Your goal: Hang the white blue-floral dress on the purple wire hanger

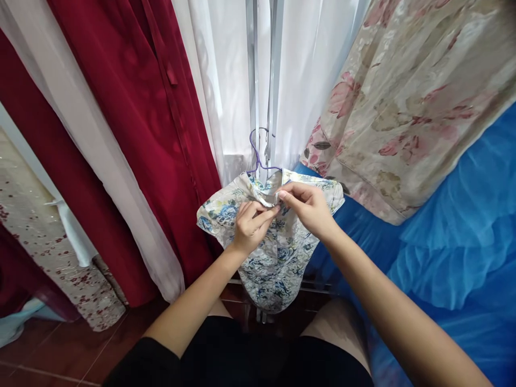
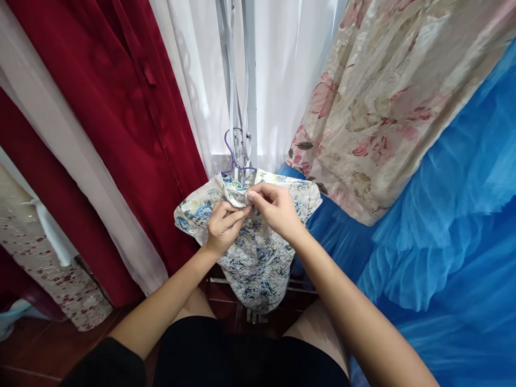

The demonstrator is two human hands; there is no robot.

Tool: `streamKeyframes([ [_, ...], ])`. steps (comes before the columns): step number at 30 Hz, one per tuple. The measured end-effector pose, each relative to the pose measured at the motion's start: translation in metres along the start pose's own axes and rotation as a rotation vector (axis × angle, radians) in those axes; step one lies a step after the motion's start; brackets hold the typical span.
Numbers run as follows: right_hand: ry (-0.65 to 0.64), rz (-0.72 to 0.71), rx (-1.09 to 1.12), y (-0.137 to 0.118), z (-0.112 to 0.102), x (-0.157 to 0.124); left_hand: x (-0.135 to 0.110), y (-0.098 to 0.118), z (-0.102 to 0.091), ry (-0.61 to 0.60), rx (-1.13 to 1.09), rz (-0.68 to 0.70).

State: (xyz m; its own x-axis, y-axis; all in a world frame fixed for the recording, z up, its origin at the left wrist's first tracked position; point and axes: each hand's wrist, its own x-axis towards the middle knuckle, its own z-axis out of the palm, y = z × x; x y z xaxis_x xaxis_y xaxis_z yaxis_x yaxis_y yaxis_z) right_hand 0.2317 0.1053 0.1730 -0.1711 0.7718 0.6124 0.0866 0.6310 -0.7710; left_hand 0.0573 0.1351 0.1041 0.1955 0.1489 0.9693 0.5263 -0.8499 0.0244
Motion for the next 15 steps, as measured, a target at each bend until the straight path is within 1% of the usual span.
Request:
streamKeyframes([
  [1,0.032,0.003,0.039,0.001,-0.002,0.001,-0.001,-0.001,0.001,-0.047,-0.005,0.012],
  [3,0.131,-0.007,0.098,0.001,-0.009,0.006,-0.013,-0.002,0.004,-0.199,-0.049,0.038],
  [4,0.191,-0.019,0.123,0.0,-0.014,0.009,-0.026,-0.001,0.005,-0.291,-0.081,0.053],
  [6,0.291,-0.048,0.152,-0.001,-0.026,0.013,-0.058,0.004,0.003,-0.456,-0.139,0.072],
  [8,0.331,-0.058,0.123,0.001,-0.038,0.015,-0.091,0.012,-0.003,-0.538,-0.165,0.042],
  [9,0.328,-0.054,0.096,0.003,-0.044,0.013,-0.102,0.016,-0.007,-0.537,-0.167,0.008],
  [10,0.315,-0.042,0.068,0.006,-0.048,0.011,-0.108,0.02,-0.011,-0.509,-0.162,-0.033],
  [11,0.298,-0.026,0.046,0.01,-0.052,0.008,-0.108,0.022,-0.015,-0.457,-0.144,-0.081],
  [12,0.283,-0.013,0.03,0.013,-0.054,0.004,-0.101,0.022,-0.018,-0.384,-0.109,-0.139],
  [13,0.272,-0.006,0.017,0.016,-0.056,0.0,-0.089,0.02,-0.02,-0.298,-0.056,-0.203],
  [15,0.275,-0.017,-0.022,0.018,-0.056,-0.006,-0.052,0.005,-0.021,-0.116,0.087,-0.359],
])
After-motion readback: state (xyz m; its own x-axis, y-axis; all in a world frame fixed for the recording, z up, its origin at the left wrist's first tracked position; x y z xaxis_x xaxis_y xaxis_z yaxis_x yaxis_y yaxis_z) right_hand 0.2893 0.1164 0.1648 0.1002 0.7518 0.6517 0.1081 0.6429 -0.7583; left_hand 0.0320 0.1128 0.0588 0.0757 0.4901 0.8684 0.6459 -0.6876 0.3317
